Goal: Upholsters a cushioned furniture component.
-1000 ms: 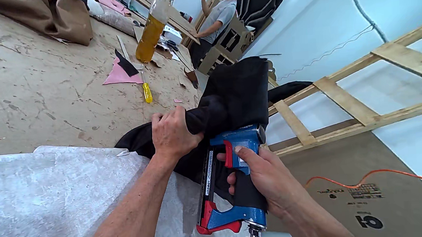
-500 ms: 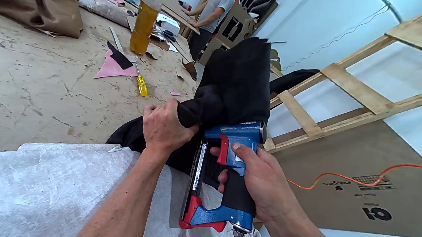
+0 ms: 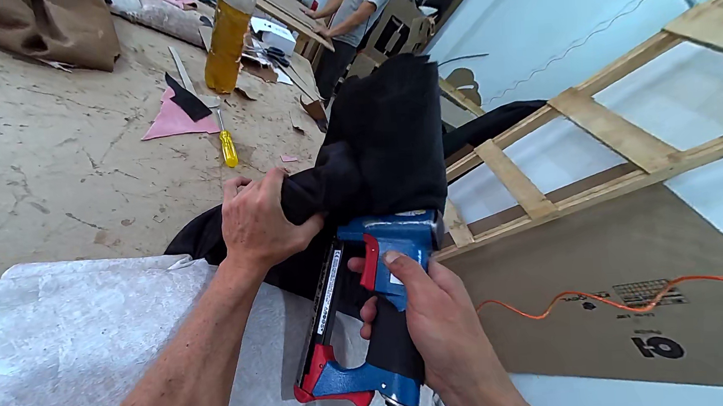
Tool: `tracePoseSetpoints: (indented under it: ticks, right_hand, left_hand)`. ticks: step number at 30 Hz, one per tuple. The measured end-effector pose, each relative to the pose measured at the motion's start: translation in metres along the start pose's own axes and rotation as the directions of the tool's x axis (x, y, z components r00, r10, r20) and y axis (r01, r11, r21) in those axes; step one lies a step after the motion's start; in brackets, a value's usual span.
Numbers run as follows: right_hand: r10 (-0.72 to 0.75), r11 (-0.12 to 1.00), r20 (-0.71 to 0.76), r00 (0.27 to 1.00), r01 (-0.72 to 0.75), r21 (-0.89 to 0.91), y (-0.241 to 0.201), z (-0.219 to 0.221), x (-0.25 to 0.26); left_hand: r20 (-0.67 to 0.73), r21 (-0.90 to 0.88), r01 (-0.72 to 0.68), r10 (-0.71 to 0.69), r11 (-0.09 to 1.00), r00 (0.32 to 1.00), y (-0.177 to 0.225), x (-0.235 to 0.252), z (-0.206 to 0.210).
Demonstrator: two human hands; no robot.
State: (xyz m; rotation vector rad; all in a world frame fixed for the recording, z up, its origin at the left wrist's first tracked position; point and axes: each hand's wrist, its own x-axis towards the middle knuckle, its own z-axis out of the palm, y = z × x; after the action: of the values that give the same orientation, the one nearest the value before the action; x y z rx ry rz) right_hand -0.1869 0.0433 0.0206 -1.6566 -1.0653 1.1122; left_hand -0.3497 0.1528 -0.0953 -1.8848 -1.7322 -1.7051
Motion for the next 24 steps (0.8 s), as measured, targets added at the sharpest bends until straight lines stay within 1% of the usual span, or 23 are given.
tracePoseSetpoints:
  ticks: [4, 6, 8, 9, 11, 13, 14, 16, 17, 18, 19, 20, 21, 22, 23, 24]
  right_hand:
    - [-0.016, 0.999, -0.028, 0.999, 0.017, 0.046, 0.011, -0.005, -0.005]
    - [-0.015, 0.998, -0.015, 1.000, 0.016, 0.060, 0.013, -0.008, -0.005]
    - [-0.011, 0.996, 0.005, 1.000, 0.011, 0.091, 0.016, -0.012, -0.004]
    - [-0.014, 0.994, 0.017, 1.000, 0.012, 0.106, 0.018, -0.014, -0.003]
    - [-0.034, 0.989, 0.045, 0.998, 0.027, 0.145, 0.021, -0.021, -0.003]
    - [-0.083, 0.980, 0.087, 0.993, 0.065, 0.187, 0.019, -0.028, -0.004]
    - [-0.112, 0.976, 0.098, 0.989, 0.090, 0.201, 0.016, -0.030, -0.005]
    - [-0.150, 0.969, 0.085, 0.985, 0.129, 0.210, 0.008, -0.033, -0.008]
    - [-0.166, 0.968, 0.075, 0.983, 0.148, 0.205, 0.003, -0.034, -0.009]
    - [-0.179, 0.968, 0.070, 0.981, 0.163, 0.190, -0.001, -0.034, -0.009]
    - [-0.187, 0.969, 0.066, 0.980, 0.173, 0.177, -0.003, -0.035, -0.009]
    - [-0.190, 0.970, 0.065, 0.980, 0.177, 0.167, -0.003, -0.036, -0.008]
    - [-0.188, 0.971, 0.068, 0.980, 0.175, 0.162, -0.002, -0.036, -0.008]
    - [-0.189, 0.971, 0.074, 0.979, 0.175, 0.162, 0.000, -0.036, -0.007]
    - [-0.188, 0.971, 0.080, 0.979, 0.173, 0.166, 0.002, -0.036, -0.006]
    - [-0.185, 0.971, 0.082, 0.979, 0.169, 0.171, 0.003, -0.035, -0.005]
  left_hand:
    - [-0.011, -0.093, -0.112, 0.112, 0.989, 0.994, -0.006, 0.004, -0.011]
    - [-0.018, -0.156, -0.122, 0.121, 0.980, 0.993, -0.006, 0.011, -0.017]
    - [0.015, -0.278, -0.090, 0.098, 0.956, 0.995, -0.007, 0.020, -0.027]
    - [0.060, -0.345, -0.057, 0.082, 0.937, 0.995, -0.008, 0.027, -0.033]
    - [0.233, -0.451, 0.053, 0.060, 0.891, 0.971, -0.010, 0.047, -0.044]
    - [0.428, -0.483, 0.196, 0.035, 0.854, 0.903, -0.012, 0.070, -0.047]
    - [0.522, -0.502, 0.276, 0.032, 0.819, 0.853, -0.013, 0.079, -0.044]
    - [0.669, -0.564, 0.451, 0.062, 0.692, 0.740, -0.014, 0.086, -0.028]
    - [0.721, -0.594, 0.540, 0.097, 0.597, 0.686, -0.014, 0.085, -0.021]
    - [0.752, -0.618, 0.629, 0.122, 0.471, 0.647, -0.013, 0.082, -0.017]
    - [0.756, -0.645, 0.690, 0.137, 0.330, 0.640, -0.015, 0.081, -0.016]
    - [0.749, -0.660, 0.705, 0.164, 0.260, 0.642, -0.017, 0.083, -0.017]
    - [0.732, -0.677, 0.677, 0.167, 0.290, 0.661, -0.015, 0.087, -0.024]
    - [0.704, -0.685, 0.619, 0.133, 0.385, 0.697, -0.010, 0.092, -0.036]
    - [0.654, -0.691, 0.529, 0.115, 0.492, 0.747, -0.004, 0.098, -0.048]
    - [0.585, -0.682, 0.395, 0.136, 0.616, 0.799, 0.004, 0.104, -0.060]
